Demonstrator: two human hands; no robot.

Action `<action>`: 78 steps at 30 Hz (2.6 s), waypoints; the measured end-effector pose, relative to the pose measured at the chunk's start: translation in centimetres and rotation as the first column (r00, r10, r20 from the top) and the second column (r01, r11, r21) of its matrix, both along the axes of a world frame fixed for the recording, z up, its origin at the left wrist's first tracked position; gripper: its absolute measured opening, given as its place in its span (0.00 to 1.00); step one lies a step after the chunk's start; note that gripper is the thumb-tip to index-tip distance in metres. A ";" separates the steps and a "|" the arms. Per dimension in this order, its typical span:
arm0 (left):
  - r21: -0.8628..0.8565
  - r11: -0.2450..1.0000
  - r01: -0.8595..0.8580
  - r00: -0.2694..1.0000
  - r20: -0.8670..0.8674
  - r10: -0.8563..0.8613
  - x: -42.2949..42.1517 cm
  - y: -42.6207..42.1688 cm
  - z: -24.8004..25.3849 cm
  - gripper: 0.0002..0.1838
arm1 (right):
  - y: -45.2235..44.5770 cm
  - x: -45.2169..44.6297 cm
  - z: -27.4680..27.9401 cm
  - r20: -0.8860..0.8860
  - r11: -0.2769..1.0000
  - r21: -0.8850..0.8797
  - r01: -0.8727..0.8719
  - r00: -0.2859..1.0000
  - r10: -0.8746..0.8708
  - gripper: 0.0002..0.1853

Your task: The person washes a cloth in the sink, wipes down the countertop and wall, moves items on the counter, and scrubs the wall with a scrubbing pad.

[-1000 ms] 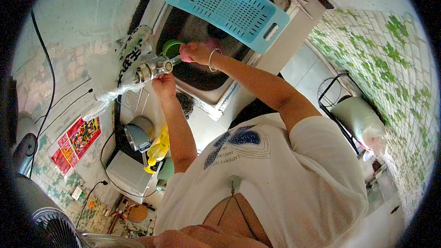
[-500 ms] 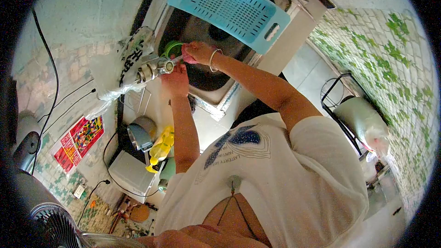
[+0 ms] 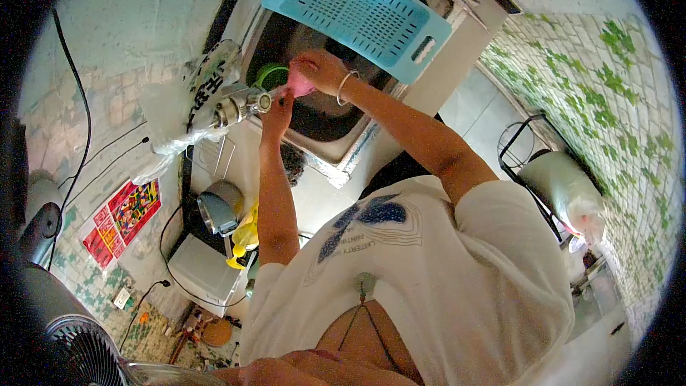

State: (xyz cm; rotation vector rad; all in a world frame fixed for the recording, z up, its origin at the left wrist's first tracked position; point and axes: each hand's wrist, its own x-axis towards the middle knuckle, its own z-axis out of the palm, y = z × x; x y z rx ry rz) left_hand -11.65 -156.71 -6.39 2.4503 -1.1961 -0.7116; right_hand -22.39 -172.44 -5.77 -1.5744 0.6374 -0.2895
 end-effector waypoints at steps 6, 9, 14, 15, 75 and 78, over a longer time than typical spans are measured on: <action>-0.200 0.791 -0.577 0.786 -0.399 0.473 -1.0 1.0 -5.9 0.20 | 1.1 -1.2 -1.2 -0.168 0.910 -0.414 -0.026 0.985 -0.049 0.10; -0.011 0.603 -0.797 0.282 -0.890 0.358 -2.8 -2.1 -1.0 0.22 | 1.9 -1.0 2.7 -0.244 0.956 -0.196 -0.217 0.955 0.167 0.13; 0.030 0.609 -0.793 0.269 -0.879 0.393 -2.2 -1.9 -2.6 0.22 | 2.8 -1.3 0.1 0.283 0.441 0.843 -0.308 0.951 0.124 0.22; 0.039 0.640 -0.767 0.238 -0.909 0.342 -1.4 -1.4 -4.0 0.21 | 2.7 -1.7 0.3 0.362 0.339 0.869 -0.361 0.930 0.062 0.23; -0.465 0.885 0.036 0.951 0.287 0.113 -5.3 -5.4 2.9 0.11 | 2.2 0.9 0.1 0.134 0.953 -0.302 -0.016 0.989 0.059 0.08; -0.540 0.829 -0.146 0.933 0.202 0.297 -5.6 -5.0 1.7 0.12 | 2.3 1.6 0.3 0.118 1.000 -0.028 -0.010 0.993 0.013 0.08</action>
